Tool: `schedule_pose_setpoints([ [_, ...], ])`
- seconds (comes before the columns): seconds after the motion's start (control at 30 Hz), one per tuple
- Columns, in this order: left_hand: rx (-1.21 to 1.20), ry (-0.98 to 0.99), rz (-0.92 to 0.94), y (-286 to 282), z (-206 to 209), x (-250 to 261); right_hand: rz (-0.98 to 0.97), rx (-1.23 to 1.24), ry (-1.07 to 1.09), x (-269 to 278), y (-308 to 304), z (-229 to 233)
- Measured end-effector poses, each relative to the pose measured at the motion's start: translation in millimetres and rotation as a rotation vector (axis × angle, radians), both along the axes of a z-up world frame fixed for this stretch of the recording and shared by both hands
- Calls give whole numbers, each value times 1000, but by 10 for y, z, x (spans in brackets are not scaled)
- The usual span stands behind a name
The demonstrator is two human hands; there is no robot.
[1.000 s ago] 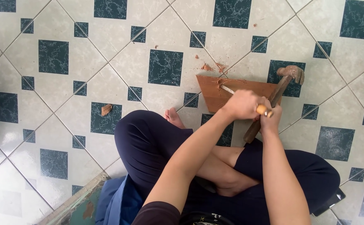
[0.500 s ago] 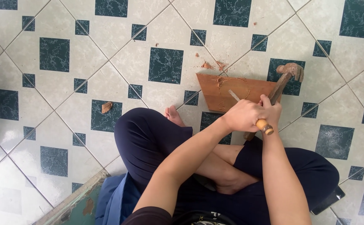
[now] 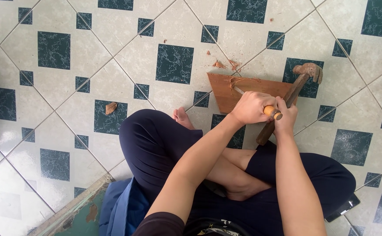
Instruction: The person carves a piece of wood using a hammer and a chisel while sitting on the floor.
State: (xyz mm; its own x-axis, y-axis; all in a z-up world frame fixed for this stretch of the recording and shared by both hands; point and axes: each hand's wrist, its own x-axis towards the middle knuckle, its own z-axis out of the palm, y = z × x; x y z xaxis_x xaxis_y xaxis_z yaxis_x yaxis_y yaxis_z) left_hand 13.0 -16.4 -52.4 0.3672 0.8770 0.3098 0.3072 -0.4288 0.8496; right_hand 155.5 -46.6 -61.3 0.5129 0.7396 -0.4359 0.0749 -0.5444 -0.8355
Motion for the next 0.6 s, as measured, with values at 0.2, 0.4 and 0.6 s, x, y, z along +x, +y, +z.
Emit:
schedule_pose_setpoints([
  [0.2,-34,-94,33,35,285,-106,-19,66,99,-44,-5,12],
  [0.4,-77,-245,113,190,400,-212,12,26,143,9,-41,21],
  [0.6,-132,-372,178,261,488,-301,175,282,322,-346,-434,1163],
])
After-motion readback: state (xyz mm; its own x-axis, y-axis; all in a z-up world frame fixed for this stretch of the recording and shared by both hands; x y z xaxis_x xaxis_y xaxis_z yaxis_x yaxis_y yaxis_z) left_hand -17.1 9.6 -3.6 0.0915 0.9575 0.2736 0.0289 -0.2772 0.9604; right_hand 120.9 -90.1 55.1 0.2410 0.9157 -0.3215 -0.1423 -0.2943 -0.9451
